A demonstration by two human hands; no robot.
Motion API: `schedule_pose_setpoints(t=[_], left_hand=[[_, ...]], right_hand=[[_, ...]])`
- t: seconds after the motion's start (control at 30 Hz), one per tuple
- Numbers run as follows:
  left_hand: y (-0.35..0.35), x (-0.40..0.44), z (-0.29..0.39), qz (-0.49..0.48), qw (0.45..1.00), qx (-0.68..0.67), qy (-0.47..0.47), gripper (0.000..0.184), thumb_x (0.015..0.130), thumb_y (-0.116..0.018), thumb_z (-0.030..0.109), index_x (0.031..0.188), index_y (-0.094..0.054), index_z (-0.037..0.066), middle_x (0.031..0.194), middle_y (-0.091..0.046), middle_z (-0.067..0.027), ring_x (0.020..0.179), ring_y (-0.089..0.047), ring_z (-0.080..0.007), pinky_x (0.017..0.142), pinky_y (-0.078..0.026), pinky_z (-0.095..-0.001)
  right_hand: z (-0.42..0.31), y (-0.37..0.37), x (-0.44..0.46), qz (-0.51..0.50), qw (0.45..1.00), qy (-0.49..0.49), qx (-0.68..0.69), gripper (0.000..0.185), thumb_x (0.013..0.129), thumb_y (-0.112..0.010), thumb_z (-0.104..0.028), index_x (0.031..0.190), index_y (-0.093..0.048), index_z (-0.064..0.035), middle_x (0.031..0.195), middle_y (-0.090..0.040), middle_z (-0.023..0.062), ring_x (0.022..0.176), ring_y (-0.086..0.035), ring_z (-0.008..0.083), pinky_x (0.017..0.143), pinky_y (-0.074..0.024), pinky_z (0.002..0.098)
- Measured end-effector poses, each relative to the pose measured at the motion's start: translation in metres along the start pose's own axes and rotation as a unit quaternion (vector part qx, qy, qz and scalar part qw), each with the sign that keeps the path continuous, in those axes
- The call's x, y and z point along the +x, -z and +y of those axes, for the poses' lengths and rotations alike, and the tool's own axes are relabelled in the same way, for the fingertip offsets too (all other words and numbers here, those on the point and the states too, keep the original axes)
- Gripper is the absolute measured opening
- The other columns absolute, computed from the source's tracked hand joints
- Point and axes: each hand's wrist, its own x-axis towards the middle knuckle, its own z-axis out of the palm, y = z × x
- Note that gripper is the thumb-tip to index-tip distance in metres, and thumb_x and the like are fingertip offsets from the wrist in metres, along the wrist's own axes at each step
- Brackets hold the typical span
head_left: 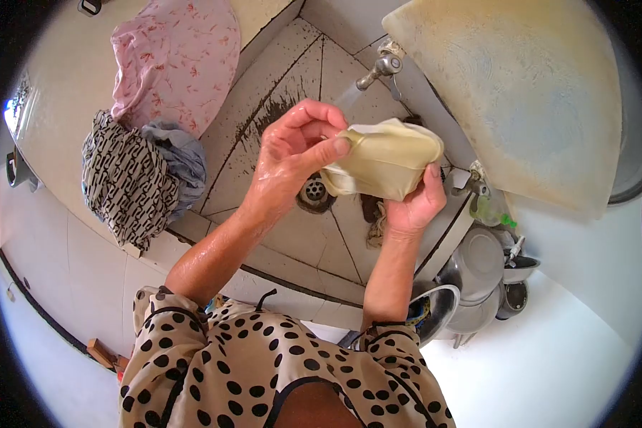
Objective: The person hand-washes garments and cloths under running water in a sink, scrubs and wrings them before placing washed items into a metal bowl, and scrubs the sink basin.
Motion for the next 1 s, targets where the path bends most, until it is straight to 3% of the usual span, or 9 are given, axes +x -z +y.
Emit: schedule_pose_setpoints(t=[0.2, 0.33, 0.47, 0.57, 0.63, 0.73, 0.8, 0.9, 1.0], left_hand=[[0.092, 0.024, -0.101, 0.273, 0.921, 0.245, 0.135, 0.058, 0.090, -0.052, 0.056, 0.125, -0.052, 0.010, 0.120, -0.058, -0.0090, 0.112, -0.053, -0.0241, 0.094, -0.042, -0.0397], [0.118, 0.040, -0.121, 0.241, 0.926, 0.000, 0.289, 0.060, 0.087, -0.053, 0.057, 0.125, -0.051, 0.011, 0.121, -0.055, -0.0098, 0.114, -0.051, -0.0250, 0.094, -0.042, -0.0409], [0.150, 0.061, -0.156, 0.062, 0.976, -0.058, 0.203, 0.041, 0.088, -0.058, 0.042, 0.116, -0.054, 0.013, 0.111, -0.055, -0.0049, 0.109, -0.052, -0.0192, 0.089, -0.045, -0.0378], [0.134, 0.063, -0.159, 0.056, 0.984, -0.056, 0.158, 0.027, 0.089, -0.057, 0.033, 0.106, -0.058, 0.012, 0.098, -0.059, -0.0013, 0.099, -0.056, -0.0155, 0.082, -0.048, -0.0349], [0.063, 0.070, -0.104, 0.230, 0.938, -0.007, 0.260, 0.035, 0.095, -0.051, 0.030, 0.120, -0.049, 0.006, 0.117, -0.055, -0.0107, 0.105, -0.057, -0.0211, 0.085, -0.050, -0.0346], [0.090, 0.071, -0.127, 0.125, 0.951, -0.167, 0.227, 0.048, 0.088, -0.063, 0.026, 0.127, -0.044, 0.006, 0.129, -0.048, -0.0119, 0.115, -0.051, -0.0243, 0.093, -0.046, -0.0409], [0.104, 0.066, -0.129, 0.034, 0.971, 0.193, 0.134, 0.051, 0.082, -0.068, 0.022, 0.127, -0.046, 0.010, 0.122, -0.052, -0.0104, 0.109, -0.054, -0.0226, 0.090, -0.046, -0.0392], [0.110, 0.054, -0.133, 0.007, 0.769, 0.635, -0.067, 0.064, 0.073, -0.075, 0.018, 0.130, -0.045, 0.015, 0.121, -0.053, -0.0106, 0.108, -0.054, -0.0219, 0.088, -0.047, -0.0369], [0.110, 0.068, -0.146, 0.010, 0.724, 0.686, -0.073, 0.065, 0.068, -0.078, 0.016, 0.126, -0.050, 0.011, 0.113, -0.057, -0.0099, 0.103, -0.056, -0.0190, 0.085, -0.046, -0.0317]], right_hand=[[0.096, 0.086, 0.077, 0.176, 0.970, -0.091, -0.138, 0.033, 0.082, -0.059, -0.008, 0.113, -0.056, 0.0006, 0.105, -0.060, 0.0099, 0.095, -0.058, 0.0205, 0.083, -0.0467, 0.0335], [0.134, 0.055, 0.070, 0.081, 0.853, -0.142, -0.496, 0.021, 0.083, -0.058, -0.009, 0.101, -0.062, 0.0014, 0.085, -0.064, 0.0117, 0.076, -0.061, 0.0214, 0.071, -0.0485, 0.0341], [0.139, -0.035, 0.010, -0.112, 0.801, -0.075, -0.583, 0.016, 0.081, -0.062, -0.017, 0.087, -0.066, -0.0031, 0.079, -0.066, 0.0154, 0.068, -0.063, 0.0240, 0.064, -0.0485, 0.0341], [0.160, -0.003, 0.042, -0.119, 0.613, 0.253, -0.738, 0.017, 0.080, -0.063, -0.022, 0.080, -0.064, -0.0051, 0.075, -0.063, 0.0184, 0.067, -0.063, 0.0312, 0.060, -0.0483, 0.0393], [0.140, 0.013, 0.087, 0.025, 0.695, 0.013, -0.718, 0.016, 0.079, -0.062, -0.022, 0.077, -0.064, -0.0062, 0.070, -0.063, 0.0155, 0.067, -0.062, 0.0339, 0.061, -0.0477, 0.0426], [0.132, 0.061, 0.117, 0.105, 0.661, 0.038, -0.742, 0.011, 0.078, -0.062, -0.016, 0.078, -0.064, -0.0048, 0.069, -0.062, 0.0152, 0.064, -0.060, 0.0286, 0.061, -0.0460, 0.0379], [0.119, 0.074, 0.114, 0.148, 0.757, 0.028, -0.635, 0.013, 0.082, -0.061, -0.015, 0.077, -0.064, -0.0025, 0.068, -0.063, 0.0122, 0.062, -0.057, 0.0245, 0.062, -0.0449, 0.0348], [0.130, 0.108, 0.116, 0.170, 0.905, -0.125, -0.370, 0.022, 0.089, -0.059, -0.019, 0.077, -0.061, 0.0000, 0.077, -0.058, 0.0013, 0.068, -0.054, 0.0152, 0.065, -0.0443, 0.0295], [0.107, 0.048, 0.092, 0.178, 0.955, -0.202, -0.124, 0.017, 0.088, -0.061, -0.019, 0.090, -0.060, -0.0026, 0.083, -0.057, 0.0037, 0.078, -0.059, 0.0155, 0.068, -0.0499, 0.0340]])
